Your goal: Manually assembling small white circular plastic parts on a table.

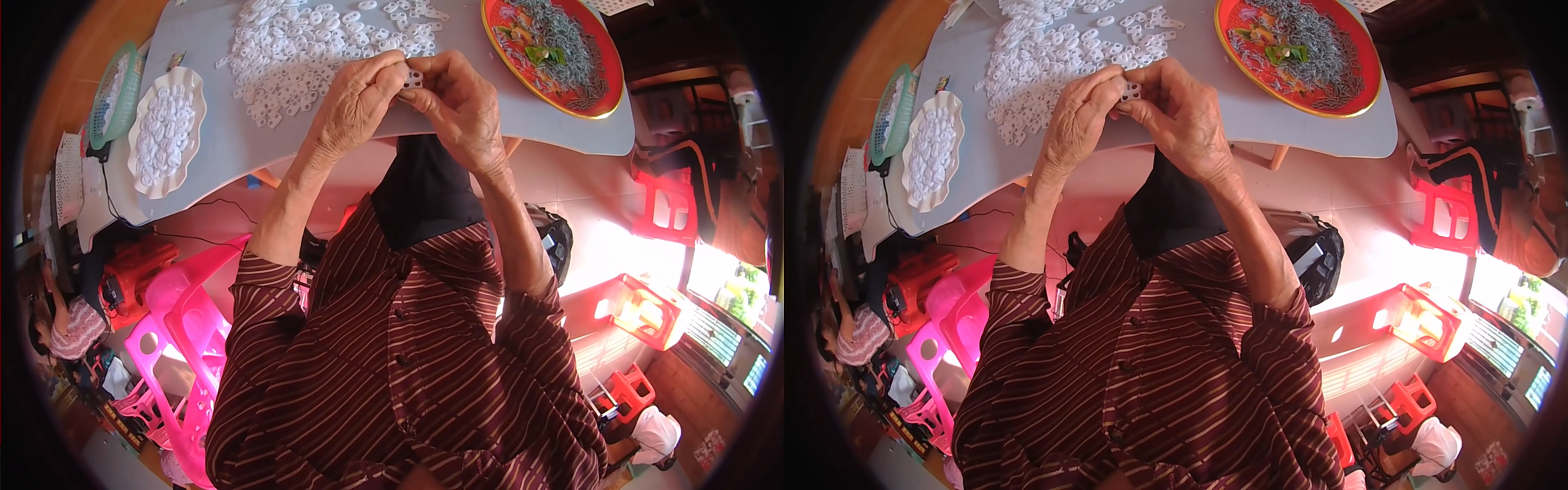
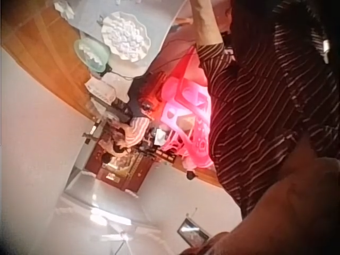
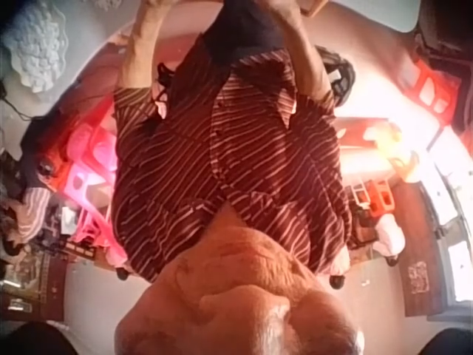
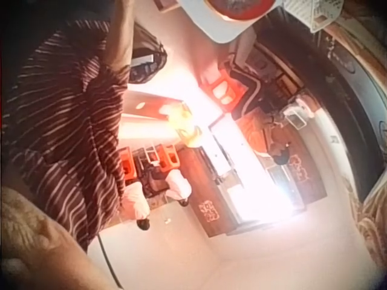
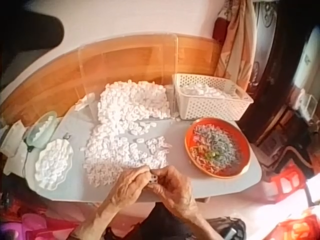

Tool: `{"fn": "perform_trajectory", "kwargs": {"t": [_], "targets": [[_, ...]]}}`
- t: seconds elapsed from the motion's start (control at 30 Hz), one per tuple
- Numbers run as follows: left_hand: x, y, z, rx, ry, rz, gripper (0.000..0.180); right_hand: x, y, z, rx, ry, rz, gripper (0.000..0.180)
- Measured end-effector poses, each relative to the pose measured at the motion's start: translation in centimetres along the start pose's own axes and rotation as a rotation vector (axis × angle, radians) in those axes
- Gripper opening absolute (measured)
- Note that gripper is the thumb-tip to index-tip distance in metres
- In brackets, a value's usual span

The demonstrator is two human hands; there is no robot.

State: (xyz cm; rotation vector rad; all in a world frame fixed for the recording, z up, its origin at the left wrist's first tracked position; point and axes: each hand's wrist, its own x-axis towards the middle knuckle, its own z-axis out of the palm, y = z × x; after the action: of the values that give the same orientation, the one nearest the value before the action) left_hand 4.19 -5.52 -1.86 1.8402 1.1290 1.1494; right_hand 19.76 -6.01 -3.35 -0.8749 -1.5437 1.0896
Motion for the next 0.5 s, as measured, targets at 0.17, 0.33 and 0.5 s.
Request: {"fn": "perform_trajectory", "kwargs": {"t": [0.17,0.33,0.5], "targets": [[-0.1,-0.2,0.1,0.003,-0.014,-0.011,0.023,-0.1,0.3,0.2,-0.010,0.034,-0.033,0.021],[-0.1,0.1,0.1,-0.046,-0.021,-0.051,0.024,-0.2,-0.4,0.4,-0.075,0.049,-0.035,0.018],[0.0,0.1,-0.2,-0.059,-0.088,-0.082,0.026,-0.1,-0.8,0.3,-0.090,0.052,-0.094,0.015]]}}
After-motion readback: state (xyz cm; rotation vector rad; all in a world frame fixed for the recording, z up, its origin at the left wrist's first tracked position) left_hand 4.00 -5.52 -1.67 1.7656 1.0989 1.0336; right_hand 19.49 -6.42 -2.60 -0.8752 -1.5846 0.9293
